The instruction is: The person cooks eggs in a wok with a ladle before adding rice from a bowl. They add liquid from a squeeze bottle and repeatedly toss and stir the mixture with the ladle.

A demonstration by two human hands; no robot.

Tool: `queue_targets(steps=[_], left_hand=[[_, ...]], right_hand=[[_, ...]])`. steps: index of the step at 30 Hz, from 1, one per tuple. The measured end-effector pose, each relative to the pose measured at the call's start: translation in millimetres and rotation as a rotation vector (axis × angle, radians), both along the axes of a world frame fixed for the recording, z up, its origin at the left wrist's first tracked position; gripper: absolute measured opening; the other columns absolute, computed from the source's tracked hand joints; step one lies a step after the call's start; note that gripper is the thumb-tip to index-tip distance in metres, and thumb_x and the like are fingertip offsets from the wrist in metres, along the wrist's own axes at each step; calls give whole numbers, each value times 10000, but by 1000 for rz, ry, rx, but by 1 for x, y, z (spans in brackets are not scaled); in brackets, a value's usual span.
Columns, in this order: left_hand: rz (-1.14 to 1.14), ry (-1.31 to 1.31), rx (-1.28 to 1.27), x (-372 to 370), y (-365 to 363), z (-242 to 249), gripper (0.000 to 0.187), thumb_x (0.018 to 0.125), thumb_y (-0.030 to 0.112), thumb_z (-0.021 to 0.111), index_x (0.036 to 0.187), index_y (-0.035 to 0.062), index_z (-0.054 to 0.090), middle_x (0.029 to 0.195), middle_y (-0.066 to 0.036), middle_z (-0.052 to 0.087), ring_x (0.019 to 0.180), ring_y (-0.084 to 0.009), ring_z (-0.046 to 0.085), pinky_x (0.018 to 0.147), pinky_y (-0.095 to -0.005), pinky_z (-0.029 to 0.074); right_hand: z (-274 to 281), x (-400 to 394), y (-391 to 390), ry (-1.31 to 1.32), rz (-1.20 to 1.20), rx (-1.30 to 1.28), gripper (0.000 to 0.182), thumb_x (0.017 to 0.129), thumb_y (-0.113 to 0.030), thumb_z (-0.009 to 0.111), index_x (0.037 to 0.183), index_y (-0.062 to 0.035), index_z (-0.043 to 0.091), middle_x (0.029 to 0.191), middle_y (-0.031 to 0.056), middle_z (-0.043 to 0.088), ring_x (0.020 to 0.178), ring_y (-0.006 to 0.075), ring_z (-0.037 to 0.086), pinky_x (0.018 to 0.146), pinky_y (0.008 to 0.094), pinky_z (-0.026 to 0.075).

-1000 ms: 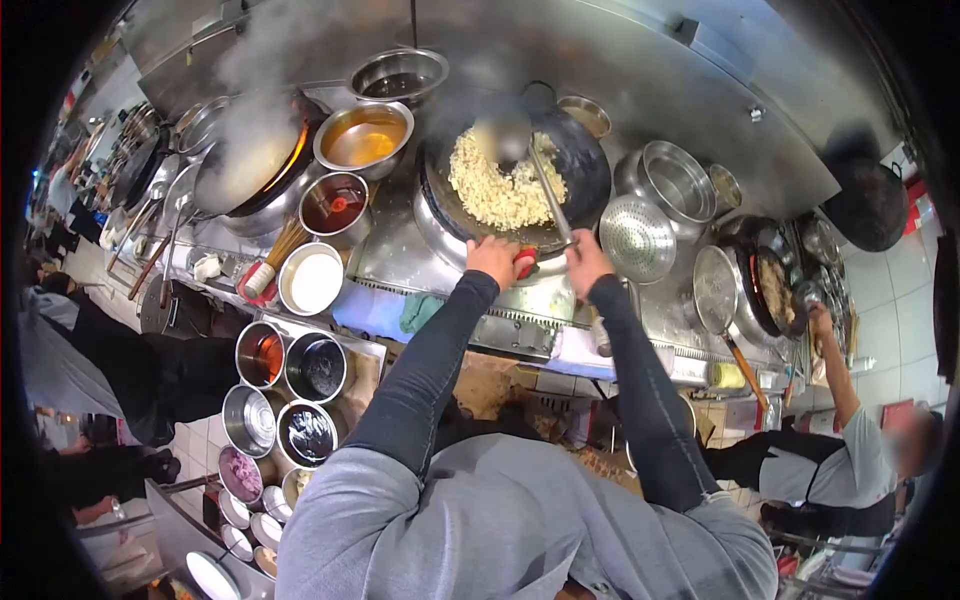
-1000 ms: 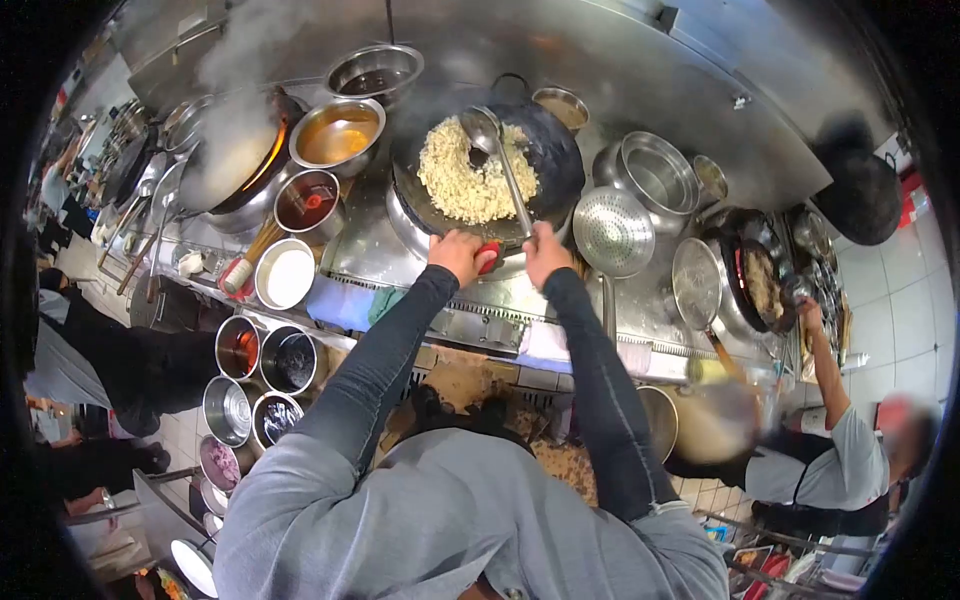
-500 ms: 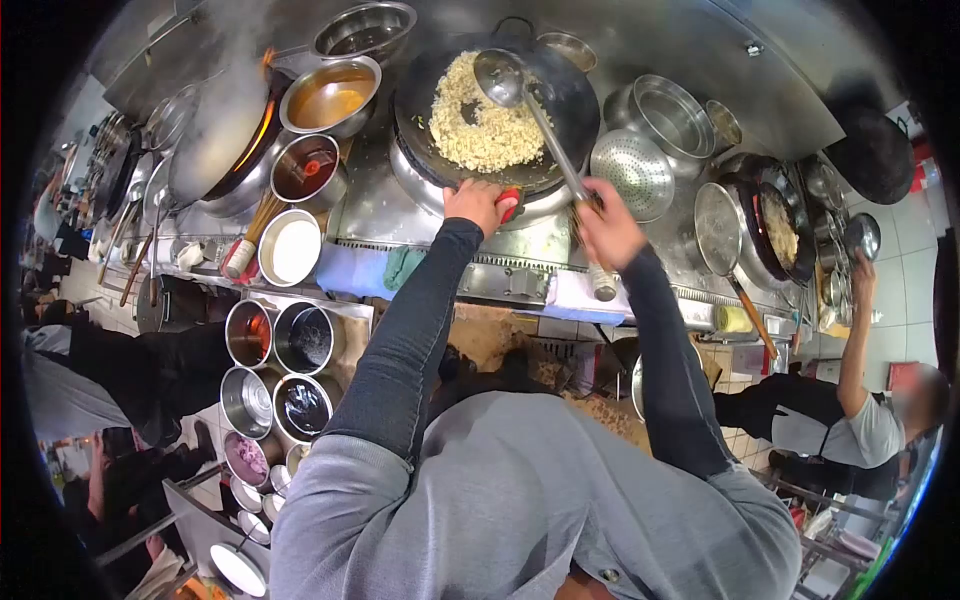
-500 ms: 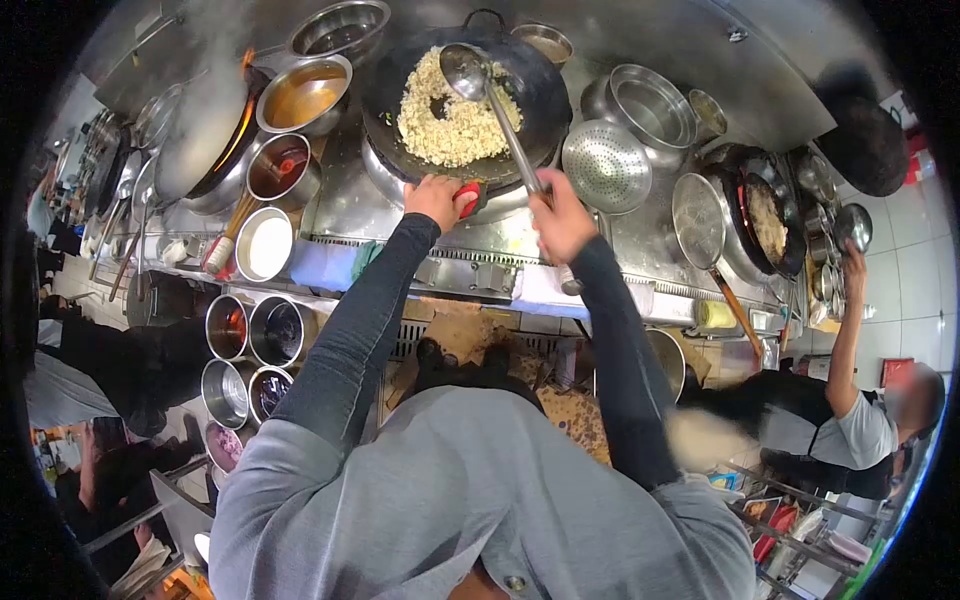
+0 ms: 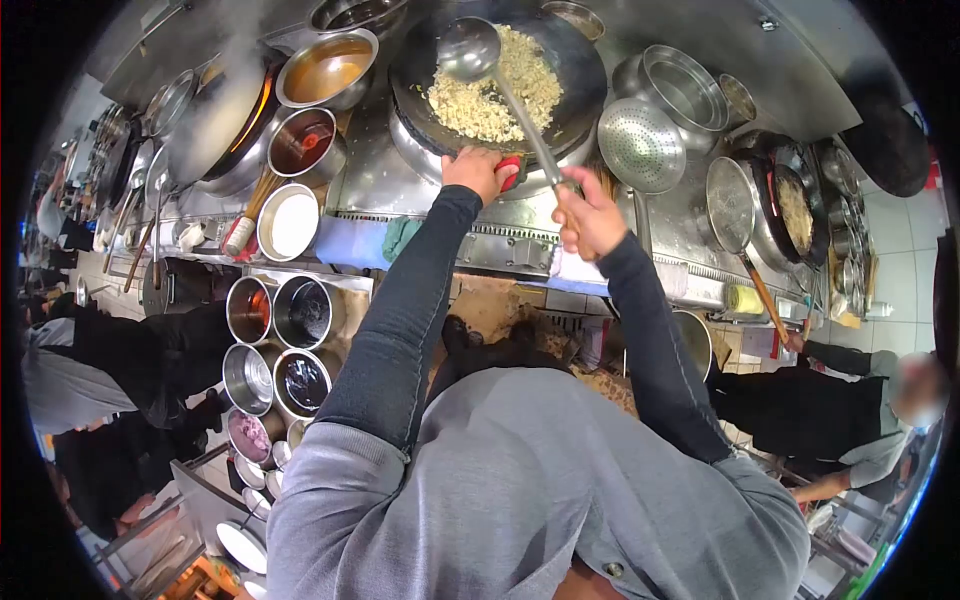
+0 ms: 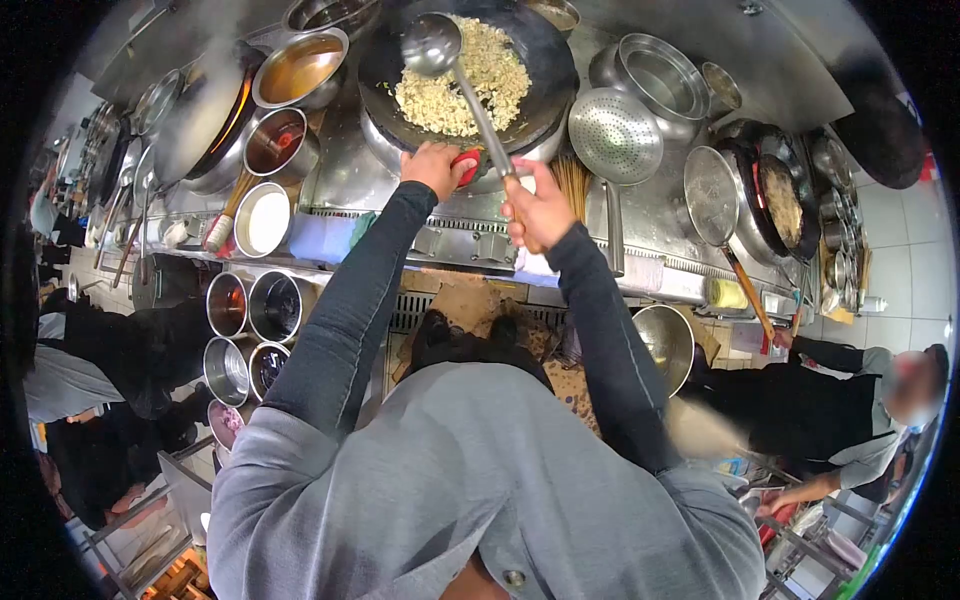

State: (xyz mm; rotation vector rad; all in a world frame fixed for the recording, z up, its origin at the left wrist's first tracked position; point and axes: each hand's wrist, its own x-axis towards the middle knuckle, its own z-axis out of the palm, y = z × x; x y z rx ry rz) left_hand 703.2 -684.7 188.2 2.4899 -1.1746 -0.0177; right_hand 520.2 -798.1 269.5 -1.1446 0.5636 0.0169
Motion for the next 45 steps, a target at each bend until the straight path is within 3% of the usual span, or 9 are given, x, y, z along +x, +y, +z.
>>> queue_targets(steps=[4, 9, 16, 18, 21, 24, 31, 38, 45], left_hand=[[6, -18, -2, -3, 1, -2, 444, 889, 543, 483, 957, 144, 665, 996, -47, 643, 1043, -228, 549, 831, -521, 367], [21, -20, 10, -2, 0, -1, 421, 877, 535, 504, 956, 160, 677, 987, -39, 646, 1041, -222, 549, 831, -497, 364], [4, -34, 38, 1, 0, -1, 424, 890, 533, 484, 982, 161, 664, 1016, -32, 639, 1045, -230, 546, 830, -509, 369], [-6, -10, 23, -4, 1, 1, 419, 889, 530, 487, 981, 162, 665, 1020, -28, 640, 1047, -224, 545, 826, -511, 373], [2, -20, 48, 2, -1, -4, 436, 887, 543, 483, 995, 163, 666, 1029, -38, 638, 1057, -225, 540, 830, -516, 374], [-11, -5, 56, 3, 0, -2, 441, 891, 543, 477, 999, 159, 665, 1051, -41, 632, 1067, -233, 533, 834, -525, 374], [-170, 20, 14, 20, 9, -11, 390, 914, 479, 480, 1005, 123, 609, 1020, -70, 614, 1060, -269, 533, 803, -524, 396], [-215, 21, 31, 21, 10, -2, 376, 911, 463, 491, 954, 112, 618, 998, -77, 624, 1023, -272, 549, 796, -467, 362], [-294, 49, 57, 33, 7, 5, 391, 913, 476, 477, 893, 114, 623, 833, -113, 639, 886, -310, 601, 771, -469, 358]], right_hand=[[-66, 23, -32, -109, 26, 808, 295, 969, -192, 477, 1239, -216, 362, 783, 61, 505, 483, 114, 413, 405, 284, 368], [-45, 64, -36, -184, -122, -1444, 318, 907, -183, 536, 1179, -120, 382, 680, 218, 568, 575, 372, 596, 541, 458, 469], [-16, -60, -8, -21, -103, 711, 323, 962, -214, 512, 1251, -222, 369, 763, 87, 500, 454, 99, 403, 355, 229, 336], [-68, -29, -36, -84, -114, 632, 338, 957, -209, 519, 1260, -206, 370, 769, 83, 510, 452, 99, 394, 352, 240, 332], [-28, 21, -38, 146, -166, -450, 351, 926, -181, 563, 1246, -106, 440, 666, 49, 503, 453, 101, 444, 348, 270, 330], [-63, 29, -72, 83, -160, -1143, 413, 906, -237, 527, 1273, -64, 453, 854, 182, 650, 690, 331, 645, 634, 440, 513], [-64, 120, -11, 164, -32, -1428, 522, 864, -211, 505, 1368, -132, 399, 886, 237, 643, 828, 439, 607, 769, 506, 470], [2, -32, -28, 354, 454, -1413, 622, 874, -167, 526, 1451, -208, 298, 918, 238, 644, 814, 409, 622, 762, 483, 485], [-53, 47, -37, 320, 167, -1588, 548, 871, -228, 500, 1385, -100, 359, 786, 260, 632, 770, 427, 622, 689, 504, 494]])
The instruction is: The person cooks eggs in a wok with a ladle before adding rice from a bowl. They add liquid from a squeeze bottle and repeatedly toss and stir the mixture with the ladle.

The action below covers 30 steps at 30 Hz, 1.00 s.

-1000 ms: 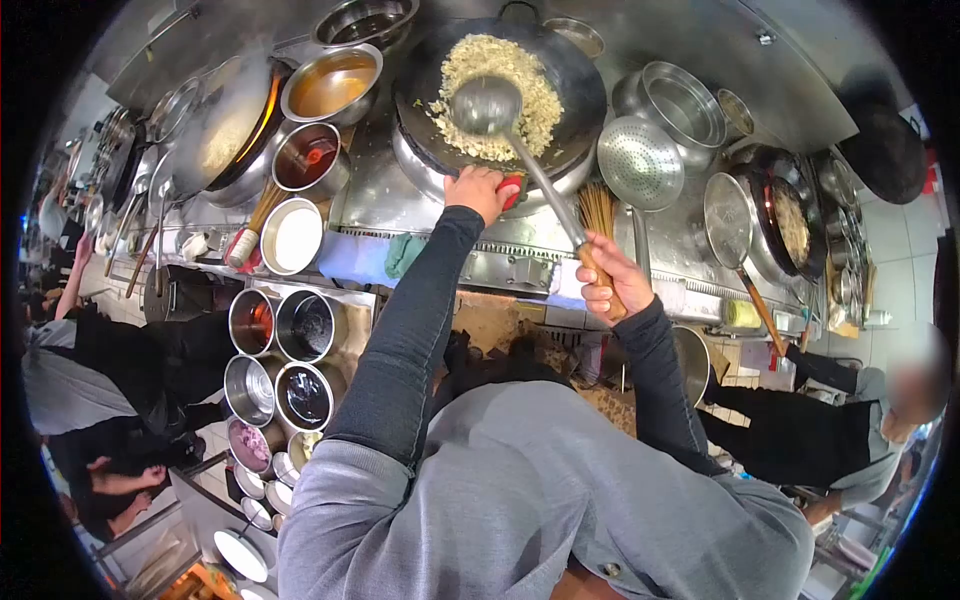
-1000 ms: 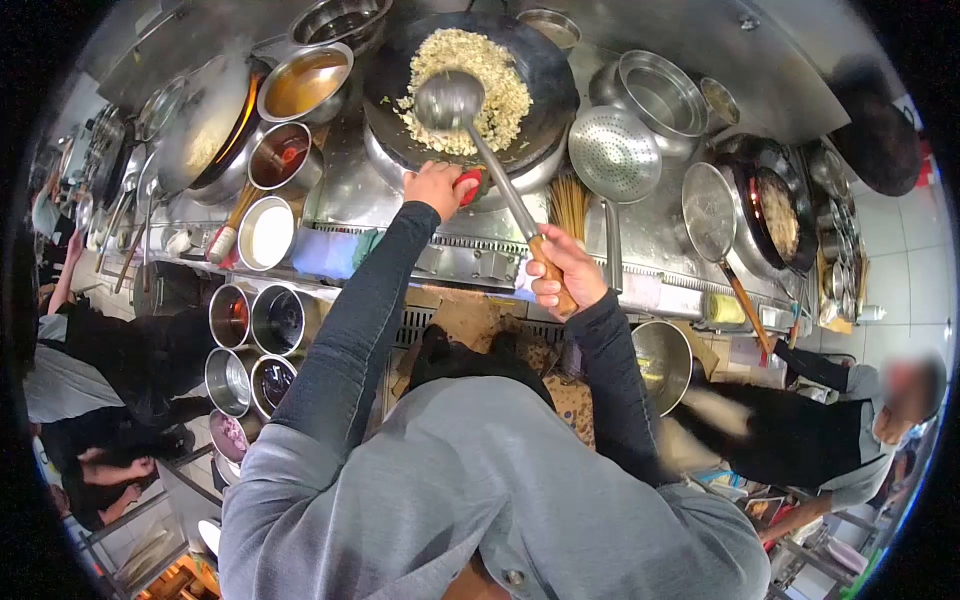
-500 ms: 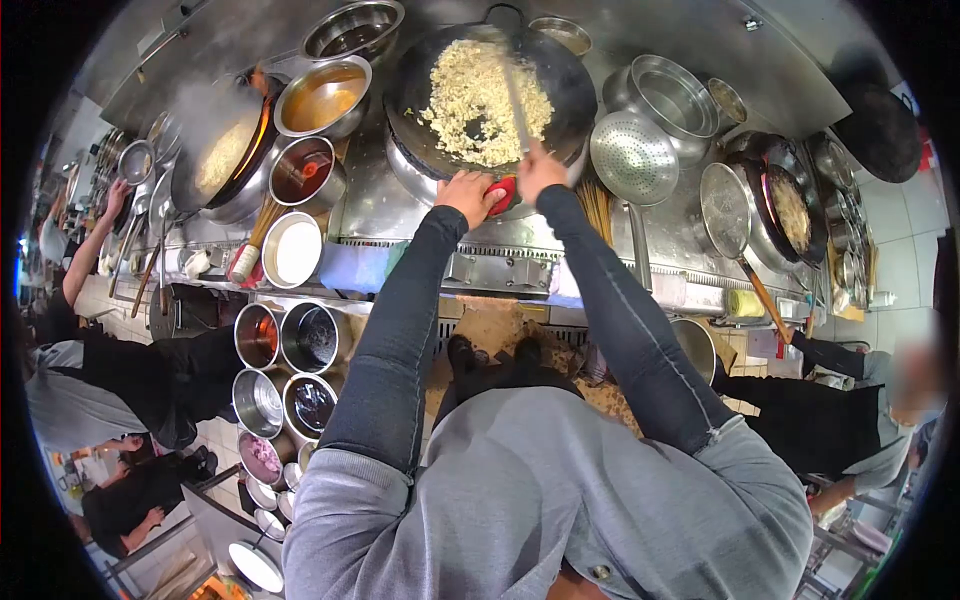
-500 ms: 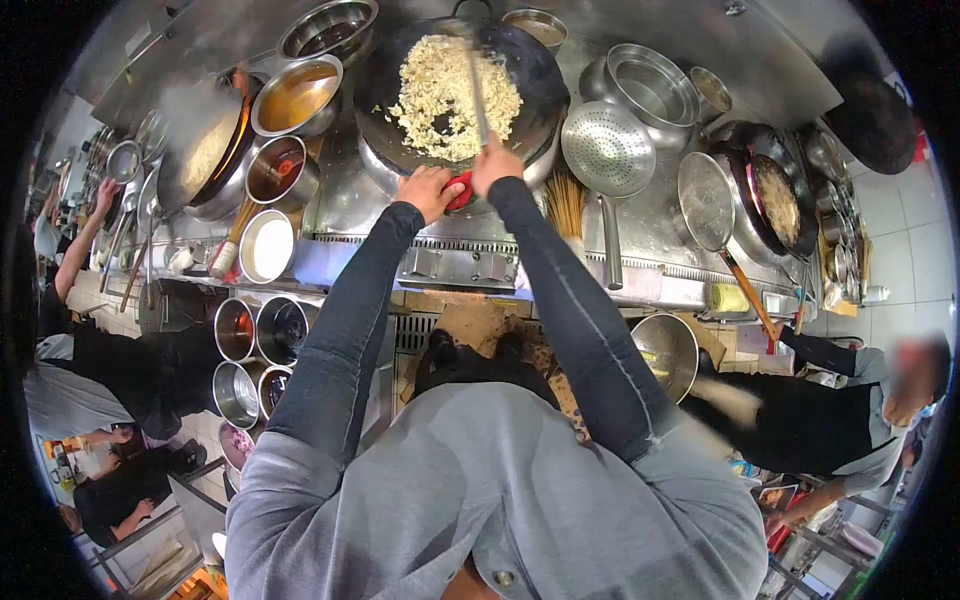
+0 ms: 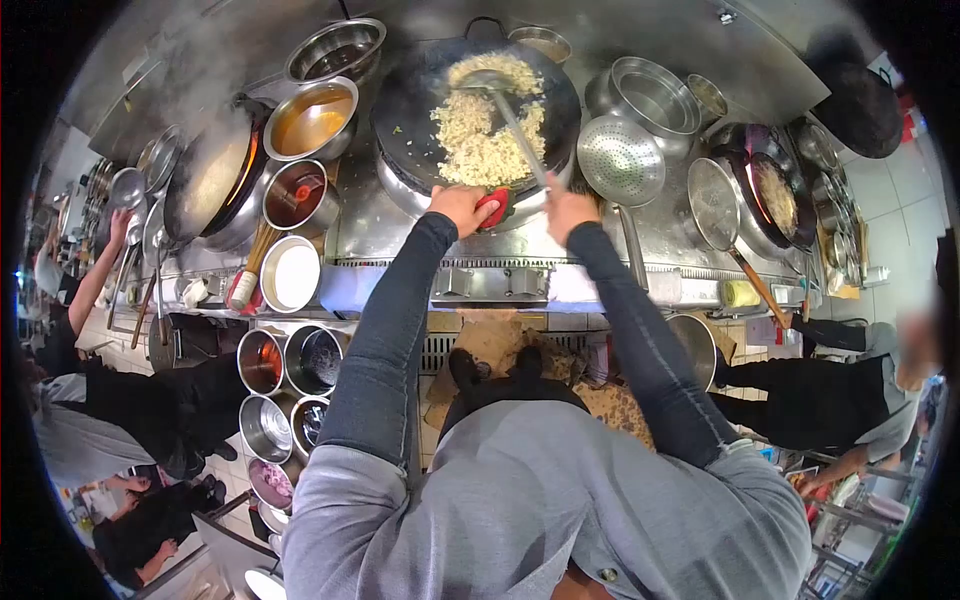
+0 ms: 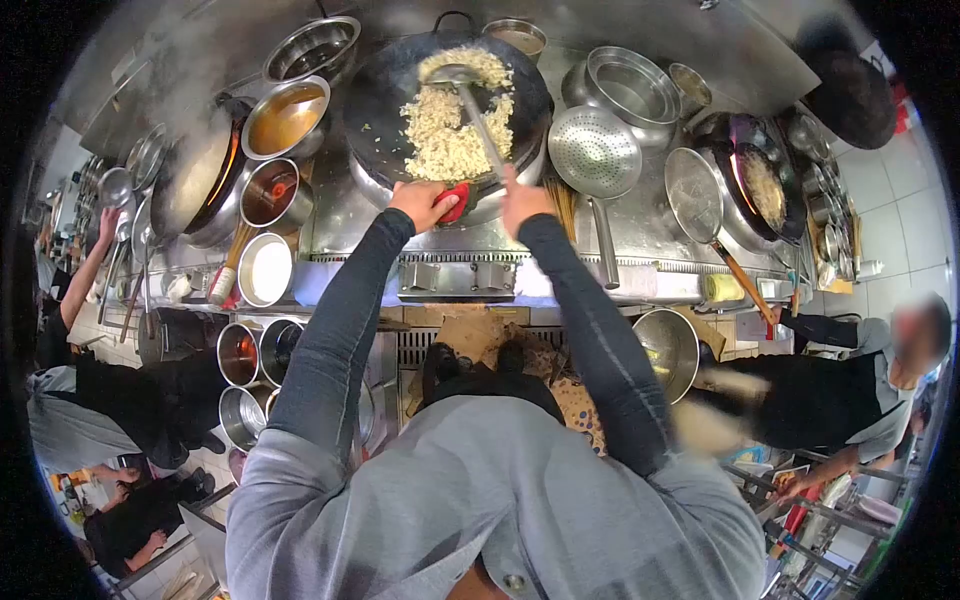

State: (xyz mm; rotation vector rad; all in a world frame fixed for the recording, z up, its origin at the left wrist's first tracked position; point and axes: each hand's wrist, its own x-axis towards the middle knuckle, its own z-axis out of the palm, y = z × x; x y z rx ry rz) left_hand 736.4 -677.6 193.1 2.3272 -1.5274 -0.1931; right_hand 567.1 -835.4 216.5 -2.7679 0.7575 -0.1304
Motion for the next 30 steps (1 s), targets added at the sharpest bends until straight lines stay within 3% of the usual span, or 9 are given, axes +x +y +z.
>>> queue_targets(steps=[5, 7, 11, 13, 16, 19, 24, 27, 30], left_hand=[[55, -114, -70, -33, 9, 21, 395, 902, 482, 480, 879, 129, 655, 849, -106, 662, 820, -283, 610, 784, -459, 355], [-30, -138, -237, -24, 9, 2, 407, 901, 492, 478, 884, 130, 664, 819, -94, 663, 810, -271, 610, 791, -445, 347], [101, -33, -117, -30, -11, -6, 368, 901, 461, 505, 817, 142, 670, 740, -95, 644, 731, -263, 601, 767, -418, 330], [6, 42, -52, -67, 4, 41, 356, 897, 445, 522, 774, 141, 660, 639, -86, 619, 609, -258, 584, 740, -414, 346], [-118, -23, -295, -118, 53, 118, 334, 867, 404, 581, 676, 132, 612, 516, -93, 539, 468, -273, 524, 643, -390, 375], [-154, -117, -469, -111, 42, 132, 330, 854, 396, 601, 656, 131, 607, 512, -97, 541, 464, -284, 529, 624, -387, 384], [49, -117, -364, -87, 1, 3, 339, 883, 416, 534, 743, 127, 639, 587, -96, 616, 544, -285, 591, 691, -432, 376], [-51, -34, -110, -119, 36, -25, 363, 890, 426, 509, 744, 123, 644, 616, -122, 634, 568, -286, 608, 709, -441, 374], [-130, -190, -290, -118, 41, 11, 403, 889, 441, 505, 702, 120, 660, 617, -114, 641, 542, -266, 605, 719, -420, 361]], right_hand=[[6, -92, 25, -74, 130, 394, 556, 905, -236, 505, 1429, -157, 336, 1017, 263, 621, 933, 400, 611, 820, 435, 480], [63, -129, 29, -61, 38, 512, 506, 904, -177, 524, 1388, -92, 402, 1026, 202, 650, 900, 381, 625, 819, 423, 488], [186, -194, 48, 174, 78, 164, 602, 840, -80, 539, 1413, -112, 358, 910, 190, 659, 781, 370, 640, 694, 439, 509], [264, -237, 38, 221, 121, 273, 613, 825, -11, 536, 1410, -120, 388, 781, 158, 626, 646, 242, 620, 642, 328, 500], [342, -262, 51, 271, 151, 281, 556, 738, 78, 582, 1275, -60, 541, 771, 156, 628, 641, 279, 621, 652, 303, 470], [314, -227, 43, 365, 187, 184, 516, 775, 15, 596, 1278, -89, 543, 857, 166, 658, 710, 301, 648, 678, 324, 490], [149, -104, 26, 90, 174, 36, 427, 840, -108, 574, 1265, -148, 549, 946, 184, 651, 833, 377, 629, 746, 425, 500], [134, -96, 39, -15, 77, 70, 421, 846, -116, 566, 1264, -156, 541, 894, 207, 645, 808, 396, 623, 733, 460, 493], [140, -106, 45, -104, 110, 77, 434, 848, -121, 556, 1278, -167, 519, 838, 222, 640, 777, 413, 615, 720, 491, 486]])
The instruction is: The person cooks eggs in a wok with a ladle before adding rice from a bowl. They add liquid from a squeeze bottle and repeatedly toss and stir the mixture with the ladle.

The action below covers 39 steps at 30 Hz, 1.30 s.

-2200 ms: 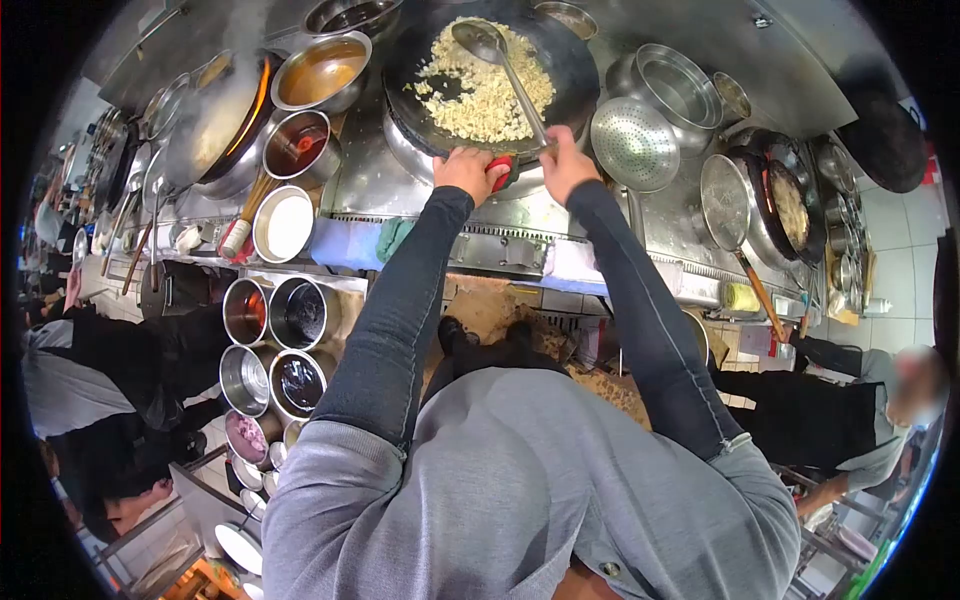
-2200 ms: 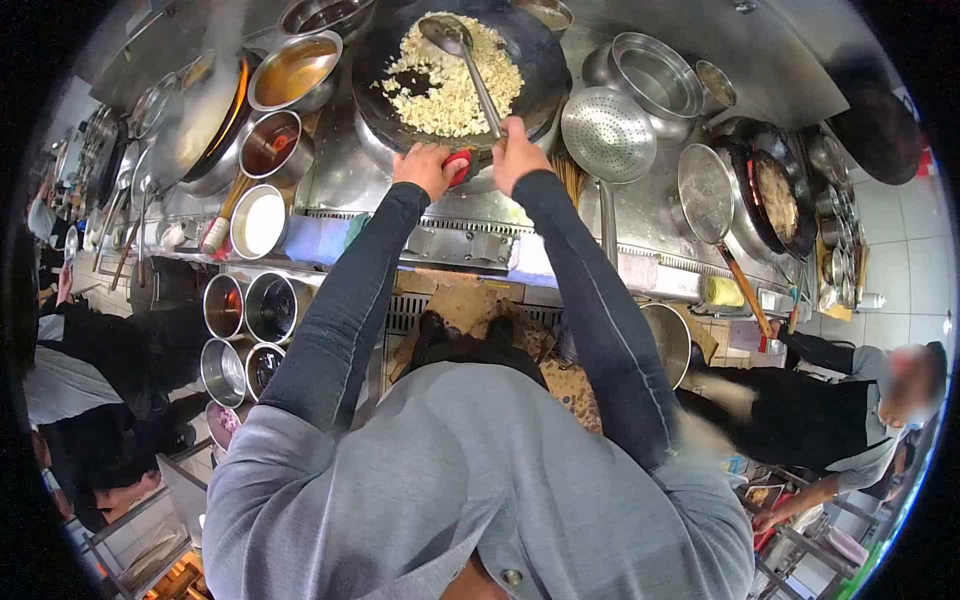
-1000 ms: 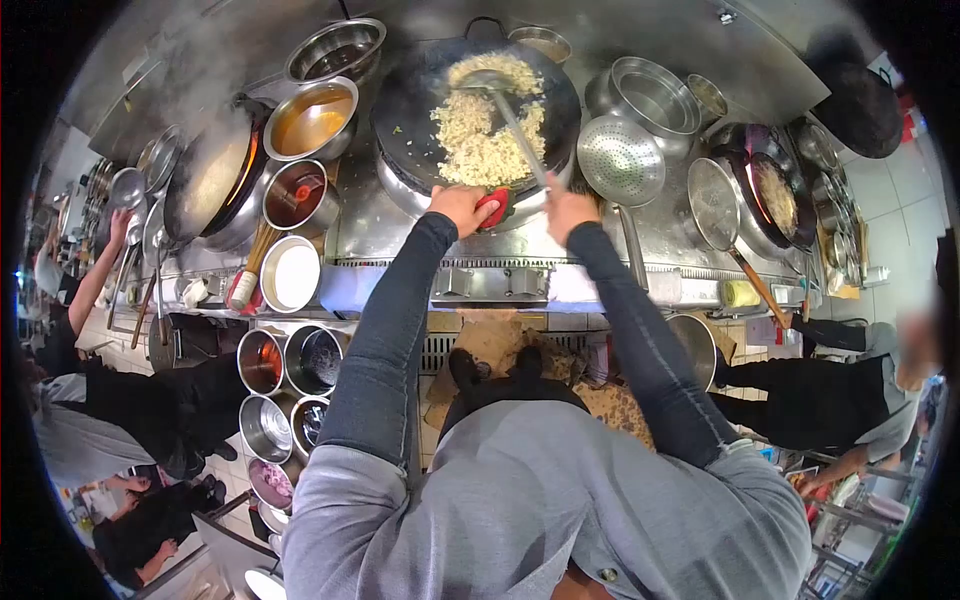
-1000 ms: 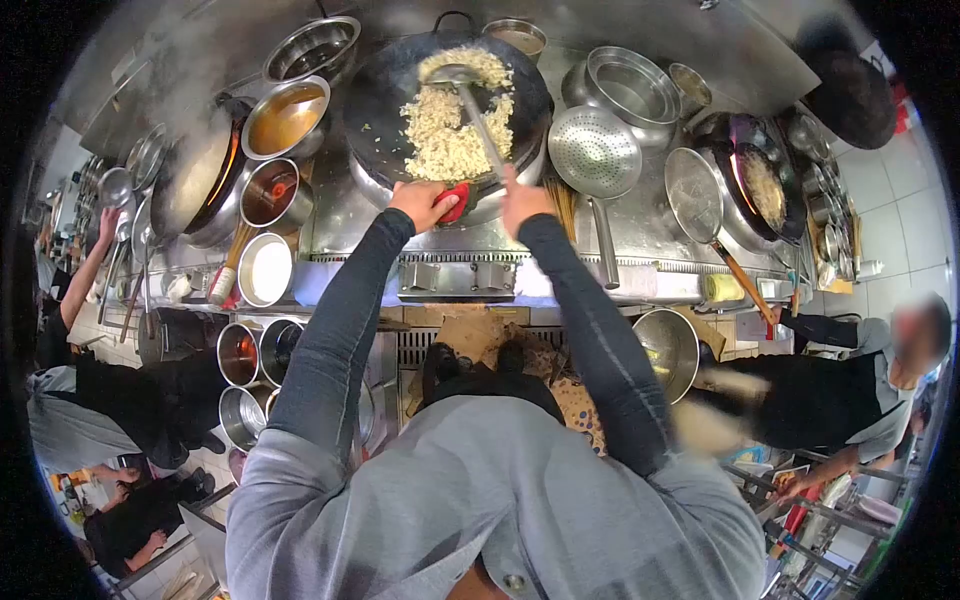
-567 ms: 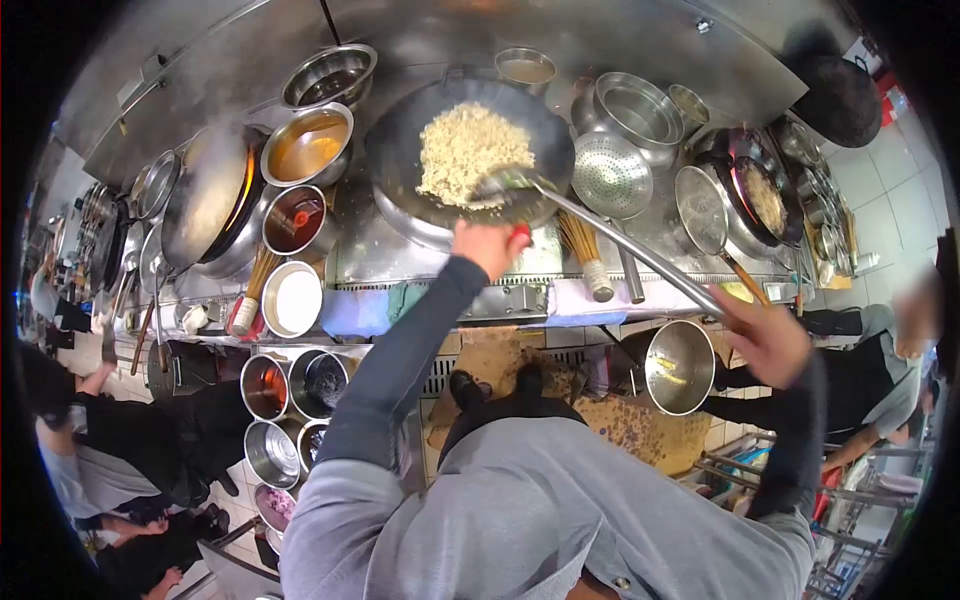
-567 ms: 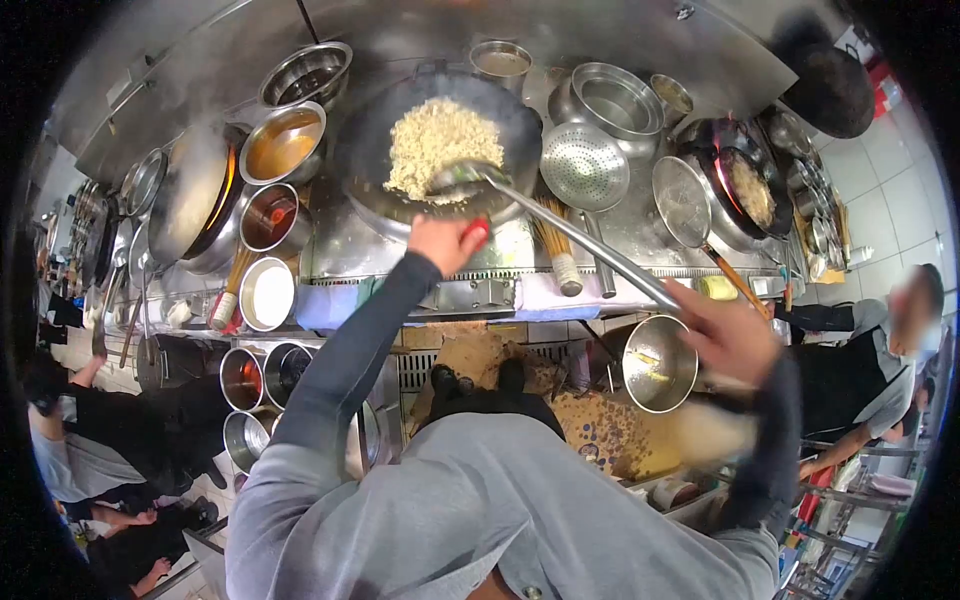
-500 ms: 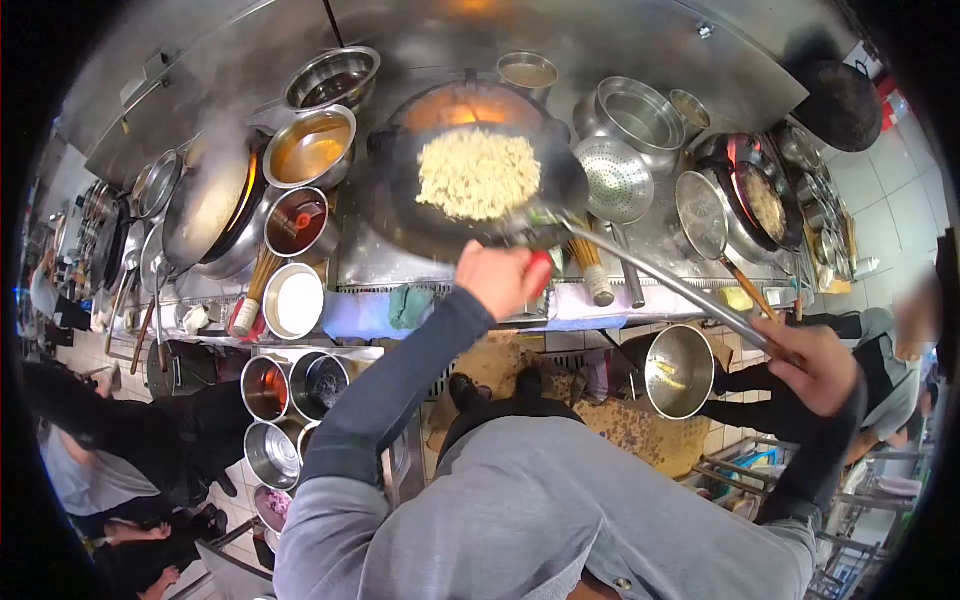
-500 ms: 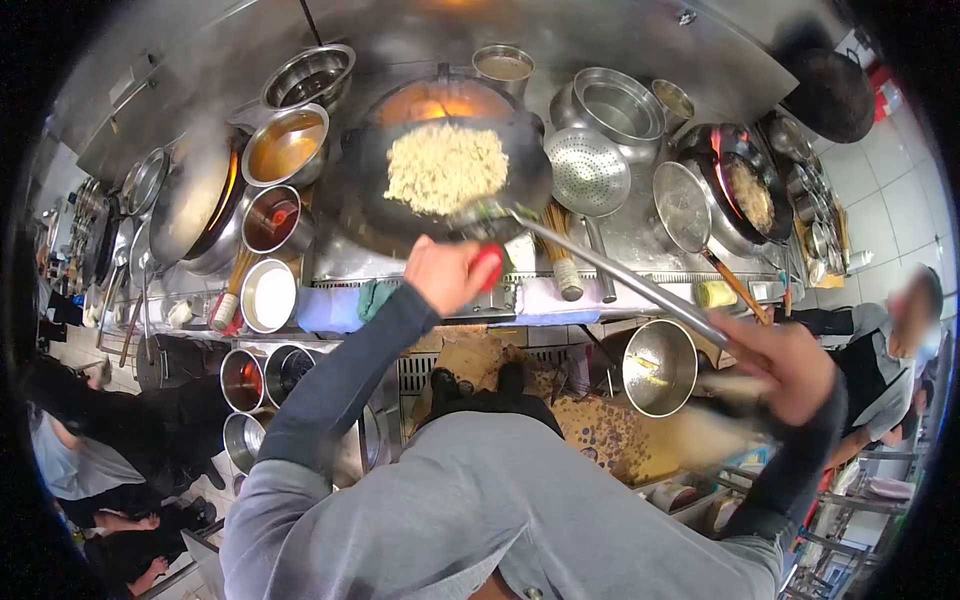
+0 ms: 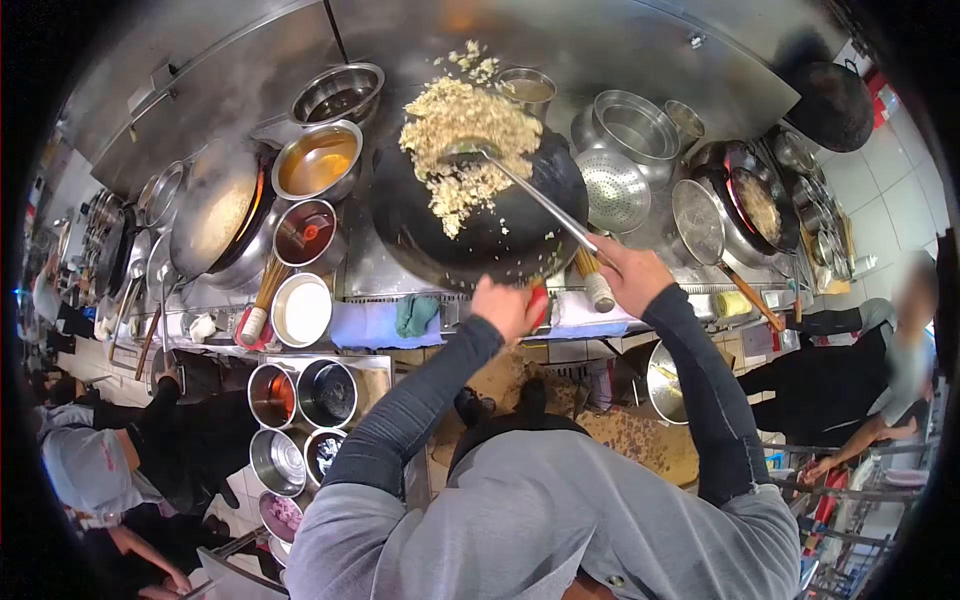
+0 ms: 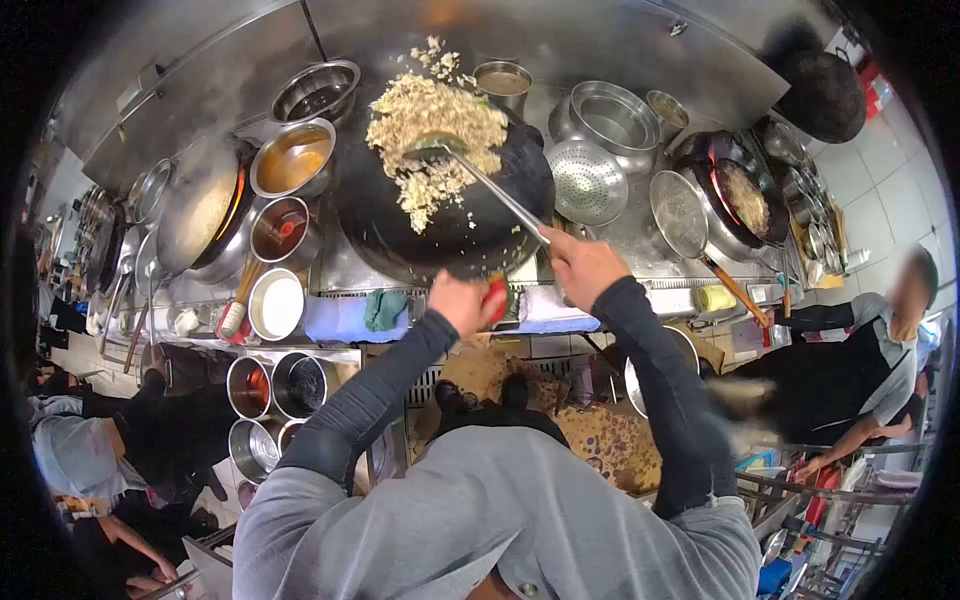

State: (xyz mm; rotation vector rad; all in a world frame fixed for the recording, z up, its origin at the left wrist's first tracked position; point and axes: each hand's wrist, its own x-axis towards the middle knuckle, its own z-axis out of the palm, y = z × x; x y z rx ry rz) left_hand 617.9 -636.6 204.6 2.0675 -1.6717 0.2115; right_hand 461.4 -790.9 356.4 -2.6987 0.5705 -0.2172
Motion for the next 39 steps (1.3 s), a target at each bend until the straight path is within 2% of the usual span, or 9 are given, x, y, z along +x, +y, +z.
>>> queue_targets(steps=[8, 11, 19, 20, 21, 24, 28, 33, 39], left_hand=[[-57, 275, 344, 16, 4, 60, 421, 923, 456, 463, 751, 137, 678, 610, -114, 619, 594, -278, 617, 696, -402, 426], [36, 128, 44, 9, 8, 121, 392, 885, 445, 539, 670, 128, 623, 531, -112, 575, 524, -306, 594, 663, -400, 460], [129, 150, 153, 1, -20, -35, 382, 892, 462, 491, 788, 135, 660, 643, -114, 642, 617, -284, 631, 757, -438, 389], [46, 146, 269, -7, -8, -23, 382, 892, 463, 494, 825, 133, 674, 680, -120, 656, 637, -278, 635, 762, -438, 387], [-53, -76, -259, -5, -7, -36, 385, 892, 473, 495, 842, 142, 686, 664, -109, 657, 595, -276, 623, 742, -432, 383], [51, 93, 231, 20, -20, 34, 350, 889, 469, 508, 862, 177, 698, 643, -90, 649, 561, -247, 605, 705, -403, 364], [137, 54, 119, 73, -44, 12, 349, 900, 462, 497, 820, 156, 643, 702, -66, 653, 679, -261, 618, 754, -418, 344], [302, 157, 111, 80, -47, -13, 334, 906, 435, 496, 925, 117, 594, 948, -70, 626, 972, -269, 554, 801, -474, 328], [324, 194, 131, 80, -45, -11, 333, 904, 432, 506, 956, 112, 584, 1001, -74, 613, 1016, -271, 531, 811, -500, 340]], right_hand=[[168, -110, 9, 428, 156, 39, 453, 795, -38, 606, 1245, -65, 567, 863, 166, 663, 801, 316, 661, 727, 339, 507], [192, -111, 10, 418, 190, 27, 432, 800, -70, 620, 1231, -91, 589, 800, 160, 656, 718, 314, 660, 683, 344, 510], [-16, 7, 9, 220, -96, -90, 387, 871, -146, 526, 1248, -225, 487, 783, 215, 629, 751, 412, 617, 666, 477, 494], [-20, -3, 12, 200, -92, -51, 382, 871, -153, 532, 1244, -210, 476, 804, 207, 639, 755, 409, 622, 672, 485, 492], [-23, -14, 12, 177, -86, -14, 379, 870, -160, 538, 1241, -194, 464, 825, 200, 649, 758, 407, 627, 678, 493, 491], [7, -71, 17, 139, -68, 80, 470, 855, -125, 547, 1307, -200, 439, 850, 196, 656, 761, 407, 626, 691, 483, 498], [40, -120, 4, 252, 19, -30, 528, 854, -145, 554, 1363, -218, 432, 875, 185, 662, 769, 398, 629, 701, 482, 505], [-89, -33, -63, 60, 12, -114, 497, 875, -157, 538, 1360, -186, 436, 825, 184, 659, 735, 389, 631, 678, 474, 502], [-65, 51, -72, 111, -421, 657, 475, 897, -168, 510, 1366, -181, 439, 964, 205, 661, 876, 387, 639, 780, 416, 505]])
